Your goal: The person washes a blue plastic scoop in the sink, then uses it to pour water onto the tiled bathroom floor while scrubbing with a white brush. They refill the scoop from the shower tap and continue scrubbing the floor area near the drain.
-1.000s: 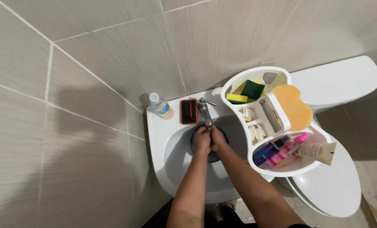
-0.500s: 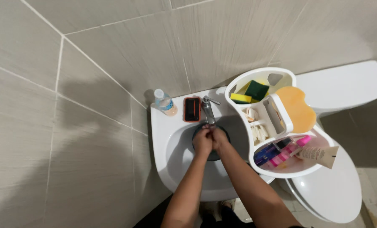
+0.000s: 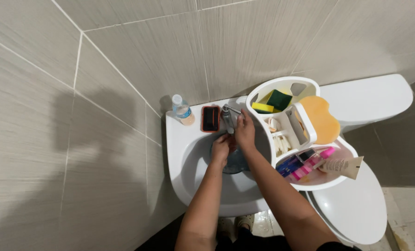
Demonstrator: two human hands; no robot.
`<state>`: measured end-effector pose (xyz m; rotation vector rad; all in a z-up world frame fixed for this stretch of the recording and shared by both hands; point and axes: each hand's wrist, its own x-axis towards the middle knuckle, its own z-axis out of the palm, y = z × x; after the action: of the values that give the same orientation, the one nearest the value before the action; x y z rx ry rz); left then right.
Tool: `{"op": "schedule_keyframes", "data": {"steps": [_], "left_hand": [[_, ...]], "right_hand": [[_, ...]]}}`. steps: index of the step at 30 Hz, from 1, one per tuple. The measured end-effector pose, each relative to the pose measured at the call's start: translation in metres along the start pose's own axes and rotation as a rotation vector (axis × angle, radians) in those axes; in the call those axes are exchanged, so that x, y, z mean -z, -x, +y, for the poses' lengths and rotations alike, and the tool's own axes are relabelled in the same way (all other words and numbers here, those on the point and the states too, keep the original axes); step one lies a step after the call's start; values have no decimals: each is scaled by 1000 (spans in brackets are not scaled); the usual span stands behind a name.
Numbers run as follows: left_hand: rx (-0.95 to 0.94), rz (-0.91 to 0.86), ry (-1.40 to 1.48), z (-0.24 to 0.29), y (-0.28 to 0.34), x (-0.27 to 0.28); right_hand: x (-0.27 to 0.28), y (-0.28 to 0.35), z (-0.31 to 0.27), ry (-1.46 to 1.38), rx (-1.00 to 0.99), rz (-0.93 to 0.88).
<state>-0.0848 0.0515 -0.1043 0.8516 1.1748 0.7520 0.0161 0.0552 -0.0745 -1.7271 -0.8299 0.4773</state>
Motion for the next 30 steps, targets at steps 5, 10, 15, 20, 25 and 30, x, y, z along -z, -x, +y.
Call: {"op": "schedule_keyframes", "data": {"steps": [5, 10, 15, 20, 25, 30], "left_hand": [[-63, 48, -178, -18, -28, 18], [-76, 17, -66, 11, 14, 14], [-35, 80, 113, -24, 9, 4], [-31, 36, -243, -109, -32, 29], [30, -85, -159, -65, 21, 26], [-32, -112, -177, -36, 43, 32]], "right_hand": [[-17, 7, 15, 98, 21, 7], [-20, 22, 29, 90, 140, -104], [1, 49, 38, 81, 206, -97], [15, 67, 110, 487, -65, -232], [36, 85, 152, 564, -251, -387], [53, 100, 111, 557, -262, -493]]}}
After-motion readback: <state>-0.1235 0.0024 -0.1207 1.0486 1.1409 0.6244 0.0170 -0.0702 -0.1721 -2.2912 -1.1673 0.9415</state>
